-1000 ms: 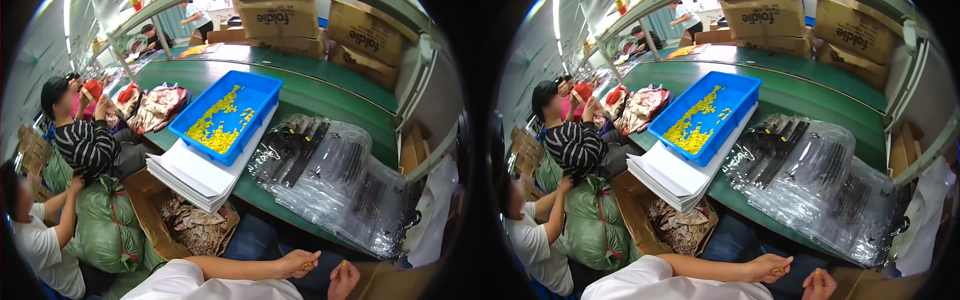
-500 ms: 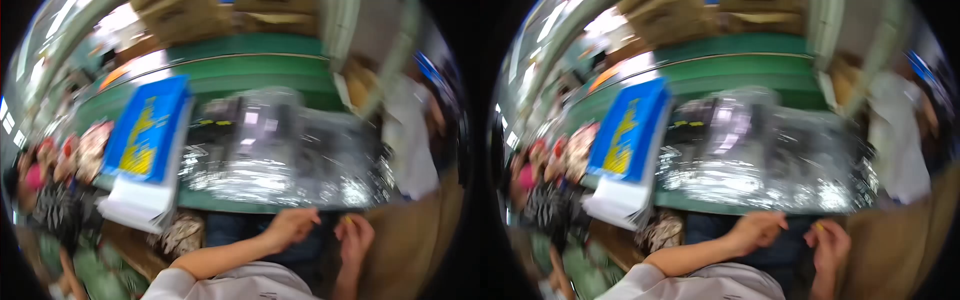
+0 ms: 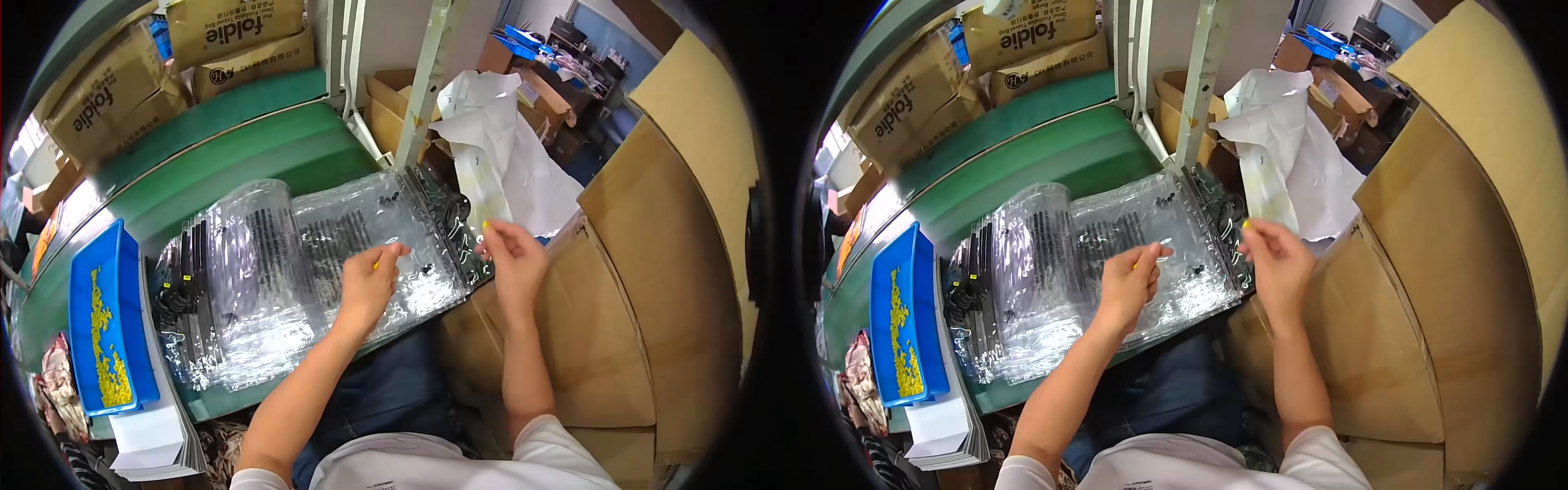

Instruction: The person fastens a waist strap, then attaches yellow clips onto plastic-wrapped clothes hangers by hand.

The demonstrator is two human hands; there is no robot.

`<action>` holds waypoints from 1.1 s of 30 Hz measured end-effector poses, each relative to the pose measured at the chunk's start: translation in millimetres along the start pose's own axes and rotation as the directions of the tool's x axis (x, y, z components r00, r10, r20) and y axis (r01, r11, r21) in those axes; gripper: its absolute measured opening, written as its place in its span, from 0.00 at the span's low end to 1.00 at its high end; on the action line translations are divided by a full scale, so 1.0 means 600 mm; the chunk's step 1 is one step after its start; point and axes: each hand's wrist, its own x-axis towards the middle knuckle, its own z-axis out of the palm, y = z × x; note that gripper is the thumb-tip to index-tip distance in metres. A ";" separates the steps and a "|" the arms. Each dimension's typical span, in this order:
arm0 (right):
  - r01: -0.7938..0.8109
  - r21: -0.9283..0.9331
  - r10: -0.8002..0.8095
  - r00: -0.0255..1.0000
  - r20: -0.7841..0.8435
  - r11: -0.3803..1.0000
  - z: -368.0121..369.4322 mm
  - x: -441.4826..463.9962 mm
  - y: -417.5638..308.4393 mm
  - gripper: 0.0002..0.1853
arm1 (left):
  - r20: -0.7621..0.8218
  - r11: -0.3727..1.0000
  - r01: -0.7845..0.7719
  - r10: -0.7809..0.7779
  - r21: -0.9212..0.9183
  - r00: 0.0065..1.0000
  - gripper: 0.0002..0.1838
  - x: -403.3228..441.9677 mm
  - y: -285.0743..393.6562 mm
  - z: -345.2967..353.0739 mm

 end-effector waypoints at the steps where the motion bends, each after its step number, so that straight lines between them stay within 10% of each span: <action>1: 0.048 -0.077 -0.051 0.998 -0.030 0.996 0.009 0.022 -0.006 0.08 | -0.008 1.000 0.008 -0.008 -0.004 1.000 0.15 0.018 0.000 0.008; 5: 0.131 -0.224 -0.129 0.991 0.021 0.966 0.031 0.123 0.024 0.08 | -0.021 0.985 -0.095 0.099 0.144 0.995 0.15 0.109 -0.044 0.038; 7: 0.294 -0.620 -0.298 0.949 0.101 0.727 0.036 0.171 0.054 0.07 | 0.029 0.860 -0.280 0.296 0.426 0.955 0.16 0.144 -0.051 0.060; 20: 0.285 -0.642 -0.153 0.955 0.254 0.712 0.045 0.207 0.089 0.07 | 0.107 0.689 -0.415 0.443 0.594 0.890 0.17 0.190 -0.091 0.110; 23: 0.370 -0.680 -0.142 0.919 0.367 0.633 0.056 0.213 0.092 0.08 | 0.332 0.531 -0.614 0.534 0.583 0.777 0.14 0.214 -0.135 0.095; 24: 0.401 -0.759 -0.114 0.908 0.403 0.512 0.080 0.200 0.056 0.10 | 0.215 0.866 -0.194 0.103 0.461 0.971 0.15 0.172 -0.067 0.085; 25: 0.399 -0.850 -0.026 0.909 0.416 0.344 0.088 0.214 0.053 0.11 | 0.302 0.820 -0.245 0.093 0.517 0.949 0.15 0.184 -0.073 0.075; 26: 0.445 -0.763 -0.003 0.864 0.503 0.469 0.069 0.247 0.089 0.11 | 0.223 0.824 -0.434 0.375 0.364 0.900 0.15 0.179 -0.089 0.079; 33: 0.574 -0.691 0.072 0.744 0.664 0.440 0.114 0.273 0.094 0.05 | 0.118 0.823 -0.424 0.411 0.378 0.904 0.11 0.218 -0.112 0.094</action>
